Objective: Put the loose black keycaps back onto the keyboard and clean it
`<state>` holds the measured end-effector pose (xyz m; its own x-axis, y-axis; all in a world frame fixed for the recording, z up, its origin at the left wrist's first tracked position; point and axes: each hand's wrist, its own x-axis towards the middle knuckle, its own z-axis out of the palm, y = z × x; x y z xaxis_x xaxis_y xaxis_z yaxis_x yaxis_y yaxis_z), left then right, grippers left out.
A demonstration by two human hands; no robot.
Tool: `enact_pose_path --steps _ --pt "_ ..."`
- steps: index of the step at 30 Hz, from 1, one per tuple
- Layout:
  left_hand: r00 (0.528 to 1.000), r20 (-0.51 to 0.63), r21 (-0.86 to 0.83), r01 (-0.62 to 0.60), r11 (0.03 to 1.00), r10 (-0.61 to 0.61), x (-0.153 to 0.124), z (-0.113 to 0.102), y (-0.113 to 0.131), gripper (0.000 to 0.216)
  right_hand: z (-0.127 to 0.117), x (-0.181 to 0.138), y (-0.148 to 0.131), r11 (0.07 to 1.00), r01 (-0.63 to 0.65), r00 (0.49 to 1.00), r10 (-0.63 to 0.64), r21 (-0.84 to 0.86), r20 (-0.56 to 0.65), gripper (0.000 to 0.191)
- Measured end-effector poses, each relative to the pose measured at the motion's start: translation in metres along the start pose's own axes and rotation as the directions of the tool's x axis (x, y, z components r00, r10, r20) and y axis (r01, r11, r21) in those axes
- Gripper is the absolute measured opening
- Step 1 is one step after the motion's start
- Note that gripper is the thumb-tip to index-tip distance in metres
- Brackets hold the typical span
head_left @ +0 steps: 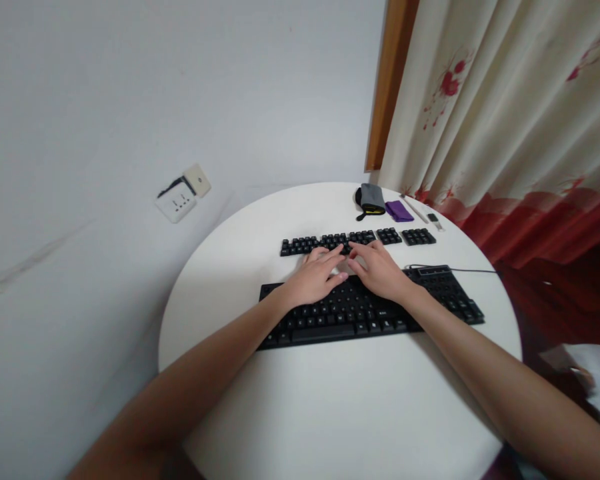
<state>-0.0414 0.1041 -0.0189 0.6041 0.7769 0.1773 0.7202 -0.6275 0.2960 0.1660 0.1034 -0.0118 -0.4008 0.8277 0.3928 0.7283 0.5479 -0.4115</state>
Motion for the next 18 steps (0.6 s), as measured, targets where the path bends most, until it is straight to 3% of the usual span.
enact_pose_path --steps 6,18 --pt "0.999 0.044 0.009 -0.003 1.0 0.003 0.0008 -0.0011 0.0005 0.045 0.0037 0.0027 0.0009 1.0 -0.015 0.997 0.017 -0.02 0.079 0.028" --pt "0.999 -0.04 0.004 -0.023 1.0 0.023 -0.0009 -0.0024 0.004 0.044 -0.0009 -0.0024 -0.0064 1.0 -0.019 0.992 0.019 0.001 0.127 0.019"
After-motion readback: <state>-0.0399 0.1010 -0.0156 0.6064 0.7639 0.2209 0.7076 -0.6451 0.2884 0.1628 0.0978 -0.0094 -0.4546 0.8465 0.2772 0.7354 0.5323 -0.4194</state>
